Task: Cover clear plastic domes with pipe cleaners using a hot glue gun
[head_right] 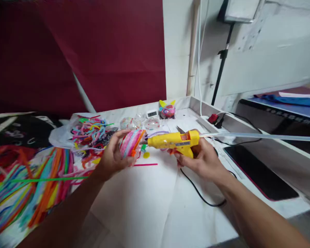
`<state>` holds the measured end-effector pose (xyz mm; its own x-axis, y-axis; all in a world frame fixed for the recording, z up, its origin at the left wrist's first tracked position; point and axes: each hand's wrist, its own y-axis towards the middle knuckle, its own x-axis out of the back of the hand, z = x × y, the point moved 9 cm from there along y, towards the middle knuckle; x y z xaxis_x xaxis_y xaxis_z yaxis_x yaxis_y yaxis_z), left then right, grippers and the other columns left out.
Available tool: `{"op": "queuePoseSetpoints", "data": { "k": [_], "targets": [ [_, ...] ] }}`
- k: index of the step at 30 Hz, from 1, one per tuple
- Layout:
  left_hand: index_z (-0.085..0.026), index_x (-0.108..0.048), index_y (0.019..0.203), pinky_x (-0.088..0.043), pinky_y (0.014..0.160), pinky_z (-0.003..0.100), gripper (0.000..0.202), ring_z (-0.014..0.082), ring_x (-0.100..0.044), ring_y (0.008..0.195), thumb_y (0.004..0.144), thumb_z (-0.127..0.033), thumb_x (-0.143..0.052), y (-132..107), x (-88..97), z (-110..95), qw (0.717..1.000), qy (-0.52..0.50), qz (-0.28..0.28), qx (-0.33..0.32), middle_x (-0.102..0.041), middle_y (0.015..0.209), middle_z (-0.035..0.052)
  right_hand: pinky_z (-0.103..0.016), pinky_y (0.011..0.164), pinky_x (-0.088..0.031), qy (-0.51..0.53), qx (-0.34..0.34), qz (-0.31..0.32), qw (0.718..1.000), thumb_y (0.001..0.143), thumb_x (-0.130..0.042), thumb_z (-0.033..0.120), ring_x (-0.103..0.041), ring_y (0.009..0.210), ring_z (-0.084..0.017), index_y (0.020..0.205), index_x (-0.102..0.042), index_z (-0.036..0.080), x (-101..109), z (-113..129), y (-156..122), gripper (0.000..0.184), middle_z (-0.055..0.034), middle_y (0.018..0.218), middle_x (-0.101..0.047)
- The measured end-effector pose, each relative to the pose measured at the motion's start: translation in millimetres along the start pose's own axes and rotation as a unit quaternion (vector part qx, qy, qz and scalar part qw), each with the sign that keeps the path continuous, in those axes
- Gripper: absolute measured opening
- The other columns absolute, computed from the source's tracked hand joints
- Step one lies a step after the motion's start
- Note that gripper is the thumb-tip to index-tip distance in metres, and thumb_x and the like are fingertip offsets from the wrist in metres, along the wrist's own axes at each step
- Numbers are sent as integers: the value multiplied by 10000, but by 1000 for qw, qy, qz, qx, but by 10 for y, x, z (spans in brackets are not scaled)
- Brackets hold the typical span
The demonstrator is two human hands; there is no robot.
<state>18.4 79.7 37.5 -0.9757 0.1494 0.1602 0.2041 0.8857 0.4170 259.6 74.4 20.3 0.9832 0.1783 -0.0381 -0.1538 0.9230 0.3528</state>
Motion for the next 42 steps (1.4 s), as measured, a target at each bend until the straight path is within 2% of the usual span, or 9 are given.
{"op": "queuePoseSetpoints", "data": {
  "k": [6, 13, 19, 26, 34, 37, 42],
  "targets": [
    [-223, -451, 1320, -524, 783, 267, 760, 205, -642, 940, 665, -366, -809, -43, 14, -6, 1000, 29, -8, 3, -583, 1194, 72, -218, 468, -555, -52, 43, 23, 997, 782, -763, 235, -621, 547, -121, 937, -575, 226, -75, 119, -84, 244, -16, 816, -713],
    [-232, -458, 1299, -521, 791, 260, 739, 207, -635, 969, 660, -334, -814, -27, 10, 2, 1000, 22, -8, 4, -568, 1204, 67, -223, 525, -554, -120, 141, 40, 982, 809, -709, 143, -634, 685, -150, 1052, -586, 313, -47, 113, -159, 322, 0, 884, -637],
    [-246, -458, 1305, -528, 796, 272, 751, 212, -641, 966, 654, -322, -825, -40, 5, 35, 999, 31, -6, 20, -573, 1227, 66, -241, 609, -584, -139, 174, 27, 975, 778, -707, 126, -642, 804, -163, 1049, -611, 335, -53, 187, -188, 355, -7, 1022, -526],
    [-248, -462, 1311, -546, 763, 290, 753, 233, -644, 967, 653, -325, -819, -47, 14, 34, 998, 55, -9, 31, -563, 1263, 85, -218, 607, -581, -141, 174, 27, 974, 766, -682, 107, -636, 846, -165, 1086, -589, 348, -63, 185, -210, 412, -8, 1044, -502],
    [-252, -469, 1314, -544, 772, 290, 749, 236, -635, 983, 650, -299, -812, -54, 26, 21, 997, 73, -11, 28, -554, 1275, 80, -224, 769, -579, -141, 174, 22, 974, 768, -691, 108, -614, 913, -155, 1134, -571, 360, -34, 153, -233, 460, 4, 1088, -508],
    [-252, -464, 1317, -542, 758, 285, 750, 228, -634, 965, 655, -316, -813, -54, 26, 19, 996, 81, -11, 30, -549, 1275, 83, -198, 742, -577, -151, 172, 10, 973, 758, -726, 119, -611, 872, -143, 1137, -570, 362, -15, 140, -243, 477, 11, 1058, -517],
    [-243, -460, 1320, -534, 723, 271, 755, 198, -630, 886, 657, -328, -811, -53, 23, 11, 995, 88, -11, 39, -560, 1230, 81, -224, 723, -600, -155, 139, 21, 978, 789, -722, 162, -642, 855, -157, 1160, -549, 370, -32, 72, -229, 458, 4, 1050, -530]
  ]
}}
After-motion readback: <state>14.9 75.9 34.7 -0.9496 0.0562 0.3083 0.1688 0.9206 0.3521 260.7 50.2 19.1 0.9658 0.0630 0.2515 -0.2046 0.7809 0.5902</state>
